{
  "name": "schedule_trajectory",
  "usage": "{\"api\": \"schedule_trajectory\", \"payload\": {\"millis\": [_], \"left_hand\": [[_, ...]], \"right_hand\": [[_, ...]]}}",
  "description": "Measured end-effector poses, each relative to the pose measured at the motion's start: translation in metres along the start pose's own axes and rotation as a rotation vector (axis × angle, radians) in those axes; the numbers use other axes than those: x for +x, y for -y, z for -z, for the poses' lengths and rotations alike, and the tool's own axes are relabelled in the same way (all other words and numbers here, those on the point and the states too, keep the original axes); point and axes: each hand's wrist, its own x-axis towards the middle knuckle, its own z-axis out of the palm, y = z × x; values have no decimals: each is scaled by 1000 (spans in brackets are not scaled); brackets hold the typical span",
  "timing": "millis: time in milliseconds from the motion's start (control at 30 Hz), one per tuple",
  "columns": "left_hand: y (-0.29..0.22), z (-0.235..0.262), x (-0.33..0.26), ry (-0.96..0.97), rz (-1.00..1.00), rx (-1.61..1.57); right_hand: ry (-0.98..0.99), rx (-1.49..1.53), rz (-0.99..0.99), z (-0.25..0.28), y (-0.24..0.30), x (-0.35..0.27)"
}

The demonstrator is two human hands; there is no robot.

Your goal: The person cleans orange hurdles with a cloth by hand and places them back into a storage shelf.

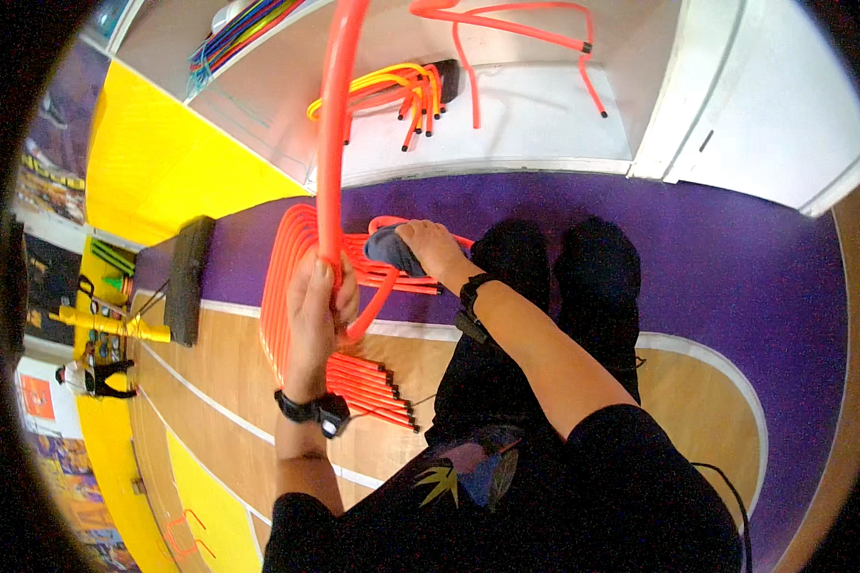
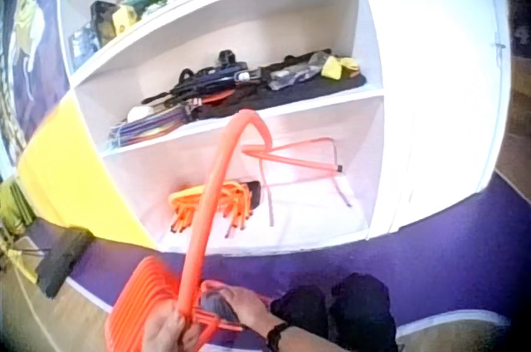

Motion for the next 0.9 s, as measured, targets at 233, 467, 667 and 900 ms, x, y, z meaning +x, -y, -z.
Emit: {"api": "schedule_trajectory", "payload": {"millis": [233,467,667,900], "left_hand": [[39,16,-2,-228,-229,208],[71,24,33,-243,-160,320],[143,20,55,-137,-165,527],[145,-8,40,-37,-276,587]], "right_hand": [[304,-381,-356,2,-49,-5],[-52,288,-393,67,-63,7],[-358,1751,-662,180,-18,-11],[-537,1760,-439,229,-35,-25]]}}
